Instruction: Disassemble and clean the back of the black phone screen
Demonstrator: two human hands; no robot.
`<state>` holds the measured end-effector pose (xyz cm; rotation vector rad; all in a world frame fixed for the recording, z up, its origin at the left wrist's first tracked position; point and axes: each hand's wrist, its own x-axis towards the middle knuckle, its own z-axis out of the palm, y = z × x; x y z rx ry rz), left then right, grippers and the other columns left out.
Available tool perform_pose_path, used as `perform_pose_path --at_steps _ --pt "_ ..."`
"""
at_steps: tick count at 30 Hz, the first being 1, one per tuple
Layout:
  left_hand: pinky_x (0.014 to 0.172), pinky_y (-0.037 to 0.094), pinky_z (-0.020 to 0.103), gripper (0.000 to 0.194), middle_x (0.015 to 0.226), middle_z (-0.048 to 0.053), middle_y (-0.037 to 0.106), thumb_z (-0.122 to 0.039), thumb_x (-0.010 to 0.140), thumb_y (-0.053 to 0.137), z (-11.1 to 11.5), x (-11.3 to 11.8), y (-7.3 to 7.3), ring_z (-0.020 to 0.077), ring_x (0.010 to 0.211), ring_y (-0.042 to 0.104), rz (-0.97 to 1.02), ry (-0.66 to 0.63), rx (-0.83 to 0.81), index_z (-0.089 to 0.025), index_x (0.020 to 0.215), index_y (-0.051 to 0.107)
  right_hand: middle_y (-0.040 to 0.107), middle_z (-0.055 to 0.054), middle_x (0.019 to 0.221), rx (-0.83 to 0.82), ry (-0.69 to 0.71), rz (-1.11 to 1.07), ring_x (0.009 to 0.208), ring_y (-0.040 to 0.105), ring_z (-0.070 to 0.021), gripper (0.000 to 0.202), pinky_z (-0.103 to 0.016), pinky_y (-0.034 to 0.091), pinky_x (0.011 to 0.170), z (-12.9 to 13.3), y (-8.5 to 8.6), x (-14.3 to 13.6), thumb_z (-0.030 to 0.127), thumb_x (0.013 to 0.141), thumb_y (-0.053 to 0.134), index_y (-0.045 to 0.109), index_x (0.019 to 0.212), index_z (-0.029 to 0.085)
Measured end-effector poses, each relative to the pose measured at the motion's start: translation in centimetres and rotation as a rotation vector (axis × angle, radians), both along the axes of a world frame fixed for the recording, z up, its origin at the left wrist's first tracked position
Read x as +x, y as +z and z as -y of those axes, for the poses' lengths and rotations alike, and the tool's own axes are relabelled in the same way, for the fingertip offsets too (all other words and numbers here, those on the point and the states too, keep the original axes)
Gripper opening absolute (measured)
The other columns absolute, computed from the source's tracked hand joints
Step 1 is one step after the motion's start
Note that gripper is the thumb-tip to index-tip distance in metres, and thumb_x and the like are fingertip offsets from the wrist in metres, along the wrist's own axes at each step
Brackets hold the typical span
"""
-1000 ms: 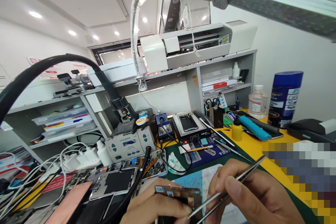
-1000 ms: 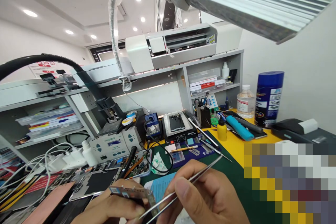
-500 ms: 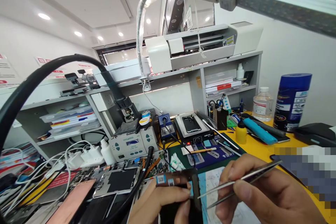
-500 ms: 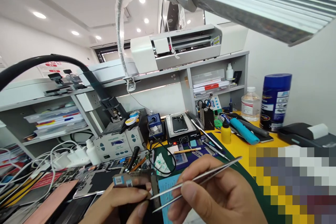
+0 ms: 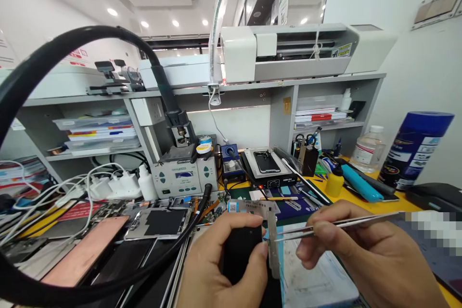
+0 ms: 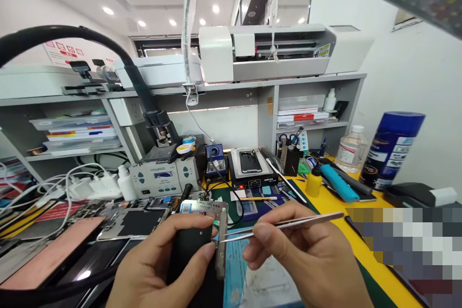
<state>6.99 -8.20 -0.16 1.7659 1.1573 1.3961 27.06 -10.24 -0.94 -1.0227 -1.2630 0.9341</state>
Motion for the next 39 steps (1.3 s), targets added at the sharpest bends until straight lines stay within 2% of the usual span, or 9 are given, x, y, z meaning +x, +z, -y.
perform_pose_path --at_steps 5,11,15,20,24,29,35,39 --pt "0.066 0.054 0.02 0.02 0.082 -0.006 0.078 -0.022 0.071 0.063 0.1 -0.1 0.9 0.0153 0.074 0.072 0.054 -0.056 -0.134 -0.028 0.088 0.072 0.076 -0.003 0.065 -0.012 -0.012 0.083 0.061 0.074 -0.0171 0.021 -0.021 0.062 0.059 -0.3 1.5 -0.1 0.042 0.085 0.074 0.074 0.077 0.022" --pt "0.061 0.051 0.015 0.024 0.079 -0.007 0.077 -0.016 0.069 0.062 0.1 0.0 1.1 0.011 0.068 0.069 0.193 -0.167 -0.254 -0.027 0.089 0.07 0.076 -0.003 0.067 -0.069 0.043 0.111 0.061 0.073 -0.016 0.025 -0.021 0.061 0.059 -0.9 2.9 -0.6 0.044 0.084 0.076 0.073 0.078 0.02" --pt "0.058 0.05 0.016 0.024 0.071 -0.008 0.074 -0.016 0.07 0.063 0.0 0.0 1.0 0.0113 0.064 0.066 0.218 -0.206 -0.343 -0.026 0.091 0.067 0.077 -0.003 0.069 -0.128 0.111 0.093 0.06 0.072 -0.0153 0.024 -0.023 0.06 0.061 -1.2 2.6 -0.4 0.042 0.087 0.073 0.072 0.079 0.02" --pt "0.058 0.049 0.018 0.024 0.072 -0.006 0.074 -0.017 0.068 0.063 -0.1 -0.1 1.0 0.0133 0.067 0.066 0.194 -0.203 -0.339 -0.025 0.09 0.068 0.076 -0.003 0.067 -0.126 0.144 0.084 0.06 0.071 -0.0155 0.024 -0.024 0.057 0.062 -1.5 1.8 -0.2 0.042 0.088 0.072 0.071 0.079 0.019" --pt "0.055 0.047 0.018 0.026 0.072 -0.005 0.074 -0.018 0.068 0.062 -0.1 -0.1 0.9 0.0135 0.065 0.065 0.167 -0.198 -0.368 -0.025 0.093 0.068 0.077 -0.004 0.066 -0.129 0.105 0.082 0.062 0.072 -0.0167 0.023 -0.024 0.058 0.062 -1.7 1.5 -0.3 0.041 0.085 0.075 0.073 0.08 0.019" --pt "0.056 0.047 0.017 0.025 0.07 -0.006 0.07 -0.02 0.067 0.063 -0.2 -0.1 1.0 0.0113 0.062 0.06 0.131 -0.197 -0.339 -0.025 0.091 0.068 0.077 -0.008 0.062 -0.179 0.073 0.008 0.054 0.073 -0.0192 0.027 -0.026 0.059 0.057 -1.8 1.6 -0.8 0.043 0.079 0.08 0.073 0.076 0.017" --pt "0.057 0.046 0.016 0.022 0.068 -0.007 0.069 -0.02 0.068 0.066 -0.2 0.0 0.8 0.0102 0.061 0.058 0.16 -0.217 -0.346 -0.025 0.09 0.067 0.075 -0.007 0.057 -0.189 0.006 -0.039 0.049 0.07 -0.0166 0.031 -0.022 0.057 0.052 -1.4 1.9 -1.7 0.046 0.074 0.083 0.071 0.072 0.017" --pt "0.057 0.047 0.018 0.021 0.076 -0.005 0.072 -0.024 0.07 0.069 -0.3 0.1 0.5 0.0125 0.066 0.061 0.164 -0.193 -0.397 -0.025 0.092 0.068 0.075 -0.008 0.057 -0.186 0.007 -0.024 0.051 0.071 -0.0177 0.033 -0.023 0.057 0.054 -1.4 1.8 -1.5 0.047 0.074 0.083 0.071 0.071 0.016"
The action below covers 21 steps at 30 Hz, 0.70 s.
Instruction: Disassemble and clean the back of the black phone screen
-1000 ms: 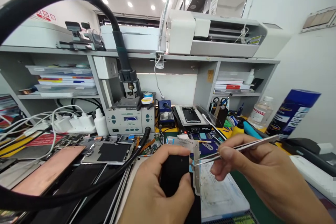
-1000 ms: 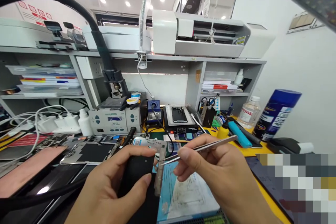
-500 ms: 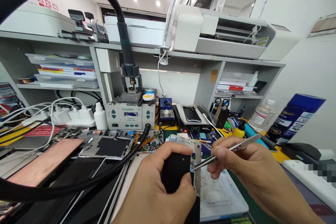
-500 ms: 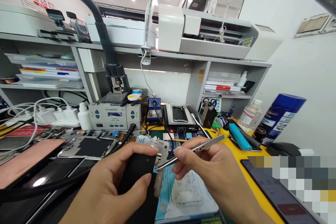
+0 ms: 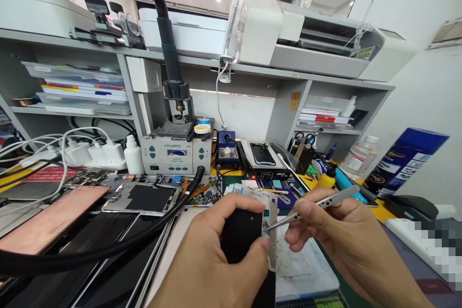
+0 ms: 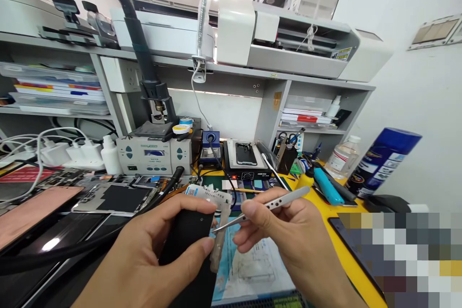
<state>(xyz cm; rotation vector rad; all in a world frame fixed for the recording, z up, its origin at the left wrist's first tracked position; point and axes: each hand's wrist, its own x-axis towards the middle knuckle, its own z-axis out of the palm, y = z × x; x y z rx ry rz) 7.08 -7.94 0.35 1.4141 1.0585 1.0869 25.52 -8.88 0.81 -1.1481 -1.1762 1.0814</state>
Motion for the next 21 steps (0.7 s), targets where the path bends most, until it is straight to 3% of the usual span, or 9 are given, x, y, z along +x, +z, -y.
perform_pose_path --at_steps 5,9,21 --pt "0.062 0.05 0.019 0.019 0.08 -0.005 0.075 -0.024 0.072 0.07 -0.1 0.1 0.1 0.0132 0.07 0.064 0.015 -0.01 -0.003 -0.025 0.091 0.068 0.075 -0.008 0.057 0.007 -0.007 -0.054 0.051 0.071 -0.0182 0.03 -0.024 0.058 0.053 -0.1 -0.3 0.3 0.043 0.075 0.083 0.071 0.072 0.016" --pt "0.06 0.049 0.016 0.016 0.074 -0.007 0.073 -0.023 0.073 0.07 -0.1 0.0 0.2 0.0113 0.066 0.064 0.053 -0.04 -0.011 -0.024 0.089 0.068 0.075 -0.007 0.057 0.039 0.025 -0.096 0.052 0.072 -0.0192 0.027 -0.025 0.06 0.051 -0.1 -0.5 0.2 0.04 0.077 0.082 0.072 0.073 0.016" --pt "0.056 0.047 0.015 0.012 0.072 -0.007 0.071 -0.019 0.074 0.068 -0.2 0.0 0.2 0.0107 0.065 0.065 0.047 -0.028 0.053 -0.023 0.085 0.066 0.073 -0.005 0.054 0.008 -0.05 -0.172 0.049 0.069 -0.0161 0.029 -0.021 0.057 0.05 0.3 -0.3 -0.8 0.041 0.073 0.085 0.07 0.068 0.017"
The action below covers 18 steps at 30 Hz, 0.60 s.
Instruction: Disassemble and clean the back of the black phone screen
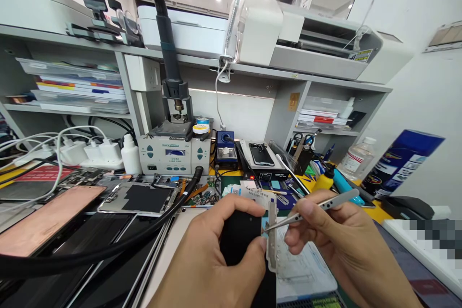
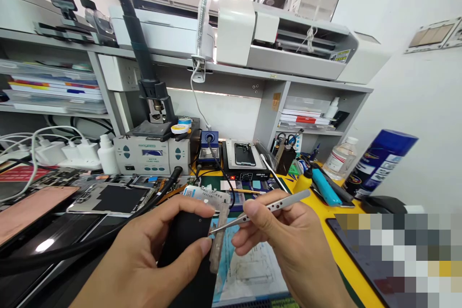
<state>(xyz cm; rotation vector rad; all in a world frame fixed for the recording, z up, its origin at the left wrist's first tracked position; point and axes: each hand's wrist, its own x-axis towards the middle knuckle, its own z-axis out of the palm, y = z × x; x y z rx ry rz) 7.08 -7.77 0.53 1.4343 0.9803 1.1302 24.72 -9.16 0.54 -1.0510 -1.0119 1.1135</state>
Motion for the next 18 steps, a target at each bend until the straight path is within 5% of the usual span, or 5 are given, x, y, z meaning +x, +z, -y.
perform_pose_path --at_steps 13,18 --pt "0.053 0.041 0.016 0.015 0.062 -0.009 0.062 -0.013 0.069 0.067 0.05 0.07 0.11 0.0085 0.057 0.053 0.027 -0.024 -0.097 -0.022 0.078 0.061 0.073 -0.004 0.056 0.039 0.091 -0.025 0.052 0.07 -0.0172 0.023 -0.024 0.058 0.052 -0.15 -0.26 0.37 0.038 0.079 0.081 0.071 0.073 0.018" --pt "0.052 0.037 0.018 0.013 0.06 -0.009 0.057 -0.015 0.067 0.066 -0.01 -0.05 0.31 0.0093 0.057 0.047 -0.004 -0.001 -0.117 -0.022 0.075 0.058 0.074 -0.005 0.056 0.038 0.024 0.01 0.053 0.07 -0.0175 0.026 -0.023 0.057 0.052 -0.02 -0.22 0.38 0.04 0.076 0.083 0.07 0.072 0.018"
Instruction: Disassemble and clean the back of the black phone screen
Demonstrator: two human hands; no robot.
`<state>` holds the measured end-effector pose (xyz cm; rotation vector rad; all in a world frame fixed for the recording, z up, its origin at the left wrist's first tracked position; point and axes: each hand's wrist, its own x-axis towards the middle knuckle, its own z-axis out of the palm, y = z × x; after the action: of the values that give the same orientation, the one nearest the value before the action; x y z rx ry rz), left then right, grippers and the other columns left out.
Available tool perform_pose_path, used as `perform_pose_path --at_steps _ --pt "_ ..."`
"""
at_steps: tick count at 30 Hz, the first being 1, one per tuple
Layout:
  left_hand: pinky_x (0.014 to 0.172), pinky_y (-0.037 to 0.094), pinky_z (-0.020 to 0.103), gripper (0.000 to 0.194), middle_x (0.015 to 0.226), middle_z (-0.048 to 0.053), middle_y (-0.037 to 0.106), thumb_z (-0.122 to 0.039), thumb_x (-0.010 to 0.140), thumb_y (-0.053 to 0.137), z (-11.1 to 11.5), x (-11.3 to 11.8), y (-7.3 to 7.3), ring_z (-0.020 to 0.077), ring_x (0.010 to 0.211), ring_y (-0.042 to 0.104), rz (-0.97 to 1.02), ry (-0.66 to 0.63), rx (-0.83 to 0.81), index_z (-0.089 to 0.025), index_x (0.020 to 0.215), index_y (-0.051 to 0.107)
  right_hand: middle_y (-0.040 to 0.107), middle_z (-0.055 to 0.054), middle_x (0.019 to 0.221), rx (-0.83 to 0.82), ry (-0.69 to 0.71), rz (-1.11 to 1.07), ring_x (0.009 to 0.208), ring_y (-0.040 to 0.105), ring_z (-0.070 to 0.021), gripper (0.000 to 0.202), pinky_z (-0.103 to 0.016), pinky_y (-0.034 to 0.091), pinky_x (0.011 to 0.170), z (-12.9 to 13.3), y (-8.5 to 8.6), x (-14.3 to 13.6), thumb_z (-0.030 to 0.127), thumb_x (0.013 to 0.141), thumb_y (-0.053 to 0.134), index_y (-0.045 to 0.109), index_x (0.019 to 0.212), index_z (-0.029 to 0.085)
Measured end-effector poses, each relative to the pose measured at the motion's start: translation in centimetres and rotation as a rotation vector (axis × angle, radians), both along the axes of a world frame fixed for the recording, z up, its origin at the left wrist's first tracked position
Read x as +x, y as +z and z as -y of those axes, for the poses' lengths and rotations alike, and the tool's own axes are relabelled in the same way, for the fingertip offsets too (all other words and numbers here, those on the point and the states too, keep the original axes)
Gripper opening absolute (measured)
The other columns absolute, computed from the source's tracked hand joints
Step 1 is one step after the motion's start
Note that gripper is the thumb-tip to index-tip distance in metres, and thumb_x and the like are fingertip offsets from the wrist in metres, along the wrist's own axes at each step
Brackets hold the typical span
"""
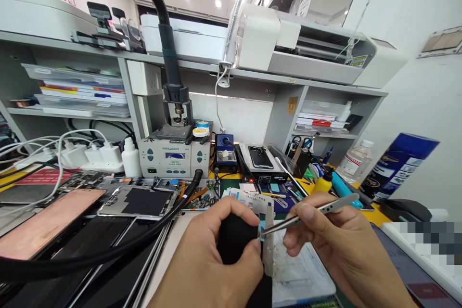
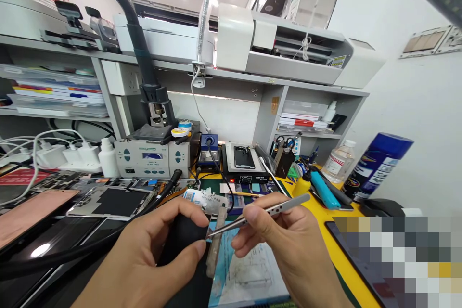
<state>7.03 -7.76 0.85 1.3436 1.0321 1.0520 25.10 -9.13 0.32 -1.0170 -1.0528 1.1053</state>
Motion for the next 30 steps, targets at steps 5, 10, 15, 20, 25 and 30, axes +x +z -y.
perform_pose_path --at_steps 5,10,15,20,25,30 --pt "0.052 0.036 0.018 0.011 0.059 -0.008 0.056 -0.019 0.067 0.066 -0.1 0.0 0.0 0.0097 0.057 0.046 -0.031 0.006 -0.018 -0.022 0.074 0.058 0.072 -0.005 0.054 0.006 -0.019 0.032 0.05 0.069 -0.0167 0.028 -0.023 0.056 0.051 0.1 0.2 -0.1 0.041 0.074 0.084 0.071 0.069 0.017" --pt "0.047 0.031 0.021 0.009 0.052 -0.008 0.051 -0.022 0.068 0.067 -0.2 -0.1 0.0 0.0101 0.051 0.044 -0.106 -0.009 -0.034 -0.021 0.073 0.06 0.072 -0.005 0.053 -0.008 0.007 0.019 0.049 0.068 -0.0176 0.028 -0.025 0.055 0.05 0.0 -0.1 0.0 0.043 0.075 0.083 0.071 0.07 0.017" --pt "0.047 0.026 0.022 0.009 0.052 -0.007 0.048 -0.027 0.07 0.067 -0.4 -0.2 -0.2 0.0101 0.051 0.04 -0.161 -0.028 -0.001 -0.021 0.071 0.06 0.071 -0.004 0.053 0.009 0.006 0.01 0.049 0.068 -0.0175 0.027 -0.025 0.055 0.05 0.0 -0.4 -0.1 0.042 0.076 0.082 0.072 0.07 0.018" --pt "0.048 0.026 0.022 0.009 0.053 -0.007 0.049 -0.027 0.072 0.067 -0.6 -0.3 -0.3 0.0102 0.051 0.041 -0.174 -0.036 0.014 -0.02 0.071 0.061 0.071 -0.003 0.052 0.021 -0.003 -0.023 0.048 0.068 -0.0169 0.024 -0.024 0.056 0.048 0.0 -0.7 -0.2 0.04 0.076 0.083 0.074 0.071 0.018" --pt "0.051 0.03 0.024 0.011 0.056 -0.006 0.051 -0.03 0.073 0.066 -0.8 -0.4 -0.4 0.0124 0.055 0.044 -0.206 -0.059 0.024 -0.02 0.071 0.062 0.073 -0.002 0.054 0.042 0.003 -0.054 0.048 0.069 -0.0149 0.022 -0.02 0.056 0.048 0.0 -0.9 -0.3 0.037 0.077 0.083 0.073 0.07 0.019" --pt "0.054 0.032 0.027 0.013 0.059 -0.004 0.054 -0.033 0.075 0.063 -0.9 -0.5 -0.5 0.0145 0.057 0.044 -0.269 -0.059 0.059 -0.021 0.07 0.062 0.073 -0.003 0.055 0.074 0.024 -0.06 0.049 0.07 -0.0152 0.02 -0.021 0.057 0.049 0.0 -1.1 -0.1 0.035 0.079 0.082 0.073 0.071 0.019"
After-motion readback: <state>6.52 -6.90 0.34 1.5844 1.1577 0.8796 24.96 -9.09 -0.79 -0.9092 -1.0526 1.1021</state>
